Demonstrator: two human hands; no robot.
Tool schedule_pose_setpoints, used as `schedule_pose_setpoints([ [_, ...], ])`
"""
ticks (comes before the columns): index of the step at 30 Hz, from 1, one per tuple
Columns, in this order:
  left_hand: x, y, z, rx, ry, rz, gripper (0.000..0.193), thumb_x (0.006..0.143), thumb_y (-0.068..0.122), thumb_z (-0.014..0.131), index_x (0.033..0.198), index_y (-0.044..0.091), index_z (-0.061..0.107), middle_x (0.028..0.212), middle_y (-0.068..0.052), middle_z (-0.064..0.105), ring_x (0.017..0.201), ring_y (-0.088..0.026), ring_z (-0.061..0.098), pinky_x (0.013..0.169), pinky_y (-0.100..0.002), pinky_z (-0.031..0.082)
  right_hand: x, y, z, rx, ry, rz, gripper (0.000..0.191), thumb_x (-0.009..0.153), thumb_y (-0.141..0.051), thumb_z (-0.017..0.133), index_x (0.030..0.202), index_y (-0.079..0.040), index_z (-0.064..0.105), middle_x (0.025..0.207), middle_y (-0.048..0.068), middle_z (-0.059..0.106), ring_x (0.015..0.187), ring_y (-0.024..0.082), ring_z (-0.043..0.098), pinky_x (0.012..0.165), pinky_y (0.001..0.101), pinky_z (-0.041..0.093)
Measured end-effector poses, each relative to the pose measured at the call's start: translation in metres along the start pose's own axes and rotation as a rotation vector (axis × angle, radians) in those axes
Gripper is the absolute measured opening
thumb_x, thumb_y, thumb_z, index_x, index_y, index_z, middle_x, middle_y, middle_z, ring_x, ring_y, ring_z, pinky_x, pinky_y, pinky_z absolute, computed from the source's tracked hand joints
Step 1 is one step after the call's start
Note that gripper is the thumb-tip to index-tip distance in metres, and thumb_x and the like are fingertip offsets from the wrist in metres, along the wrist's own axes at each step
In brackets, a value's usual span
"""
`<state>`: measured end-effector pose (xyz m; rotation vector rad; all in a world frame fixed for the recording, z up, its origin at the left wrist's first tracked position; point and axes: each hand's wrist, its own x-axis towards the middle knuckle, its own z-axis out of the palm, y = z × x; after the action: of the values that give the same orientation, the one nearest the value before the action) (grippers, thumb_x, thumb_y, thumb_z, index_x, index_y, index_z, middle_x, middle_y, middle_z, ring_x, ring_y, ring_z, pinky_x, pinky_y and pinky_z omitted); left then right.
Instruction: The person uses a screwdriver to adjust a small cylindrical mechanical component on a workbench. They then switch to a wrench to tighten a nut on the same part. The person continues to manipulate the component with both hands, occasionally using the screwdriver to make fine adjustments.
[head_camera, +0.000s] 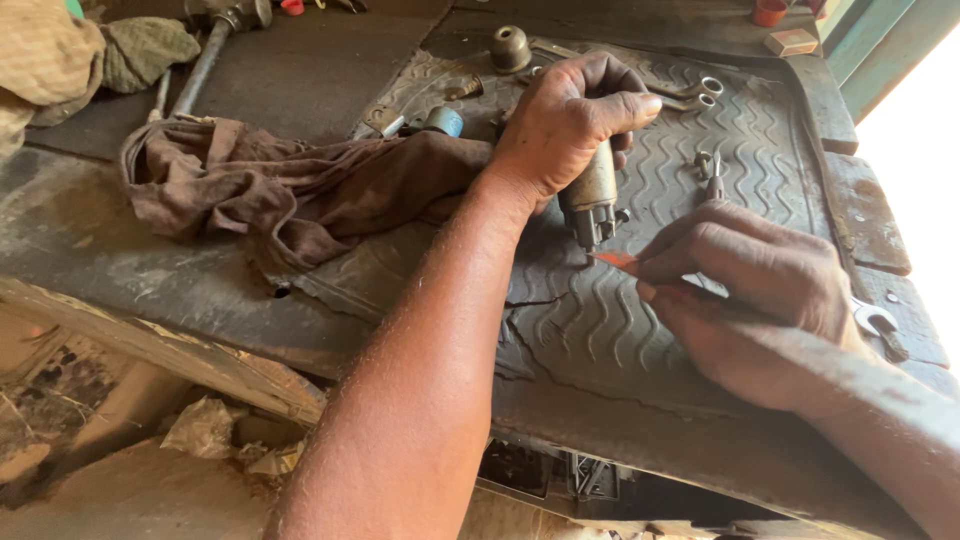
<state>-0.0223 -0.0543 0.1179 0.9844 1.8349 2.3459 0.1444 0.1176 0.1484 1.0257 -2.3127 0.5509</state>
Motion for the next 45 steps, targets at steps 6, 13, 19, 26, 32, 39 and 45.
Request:
schedule_pose_setpoints([
  [6, 0.0, 0.002, 0.001, 0.003, 0.005, -0.002, 0.02, 0.082, 0.022, 0.077, 0.088, 0.006, 0.068, 0.076, -0.002, 0.064, 0.065, -0.011, 0.062, 0.058, -0.031, 0.057, 0.002, 0.002, -0.004, -0.01, 0.024, 0.108, 0.013, 0.077, -0.006, 0.081, 0.087, -0.006, 0.072, 0.089, 0.007, 0.071, 0.078, 0.021, 0.073, 0.066, 0.0329, 0.057],
  [13, -0.001, -0.001, -0.001, -0.004, -0.005, 0.003, 0.021, 0.083, 0.023, 0.076, 0.089, 0.005, 0.068, 0.076, -0.002, 0.063, 0.066, -0.011, 0.062, 0.058, -0.031, 0.057, 0.002, 0.003, -0.001, -0.008, -0.036, -0.014, 0.013, 0.076, -0.007, 0.082, 0.087, -0.007, 0.076, 0.093, 0.006, 0.075, 0.069, 0.018, 0.073, 0.056, 0.0312, 0.058],
  [19, 0.0, 0.002, 0.002, 0.012, -0.003, -0.002, 0.021, 0.082, 0.023, 0.077, 0.089, 0.005, 0.068, 0.074, -0.002, 0.063, 0.064, -0.012, 0.062, 0.057, -0.03, 0.057, 0.005, 0.0, -0.007, -0.014, -0.015, -0.104, 0.013, 0.08, -0.007, 0.082, 0.09, -0.007, 0.074, 0.097, 0.005, 0.077, 0.075, 0.018, 0.075, 0.062, 0.0303, 0.06],
  [26, -0.002, 0.002, 0.0, 0.019, 0.017, -0.007, 0.02, 0.081, 0.022, 0.077, 0.089, 0.006, 0.068, 0.075, -0.002, 0.063, 0.064, -0.011, 0.062, 0.057, -0.03, 0.058, 0.002, 0.003, -0.009, -0.038, -0.059, -0.028, 0.013, 0.074, -0.005, 0.079, 0.086, -0.008, 0.075, 0.094, 0.006, 0.077, 0.071, 0.019, 0.074, 0.06, 0.0321, 0.058],
  [32, -0.001, 0.002, 0.001, -0.004, 0.007, 0.0, 0.021, 0.082, 0.023, 0.077, 0.089, 0.005, 0.069, 0.075, -0.001, 0.064, 0.065, -0.011, 0.062, 0.058, -0.031, 0.058, 0.003, 0.005, -0.006, 0.009, -0.033, 0.005, 0.013, 0.076, -0.005, 0.079, 0.086, -0.006, 0.071, 0.096, 0.006, 0.075, 0.074, 0.02, 0.074, 0.06, 0.031, 0.059],
  [39, -0.001, 0.002, 0.001, 0.02, 0.017, -0.006, 0.021, 0.081, 0.024, 0.078, 0.089, 0.006, 0.069, 0.074, -0.001, 0.064, 0.066, -0.011, 0.062, 0.058, -0.03, 0.057, 0.008, 0.0, -0.005, -0.025, -0.037, -0.179, 0.014, 0.078, -0.004, 0.08, 0.09, -0.008, 0.074, 0.094, 0.006, 0.076, 0.072, 0.022, 0.074, 0.06, 0.0336, 0.059],
  [45, -0.001, 0.004, 0.002, 0.011, 0.014, -0.014, 0.021, 0.081, 0.023, 0.077, 0.089, 0.006, 0.068, 0.075, -0.001, 0.064, 0.065, -0.011, 0.062, 0.058, -0.03, 0.057, 0.01, -0.004, -0.01, -0.028, -0.008, -0.235, 0.02, 0.078, -0.003, 0.078, 0.097, -0.007, 0.074, 0.099, 0.007, 0.075, 0.078, 0.023, 0.075, 0.065, 0.0347, 0.06],
])
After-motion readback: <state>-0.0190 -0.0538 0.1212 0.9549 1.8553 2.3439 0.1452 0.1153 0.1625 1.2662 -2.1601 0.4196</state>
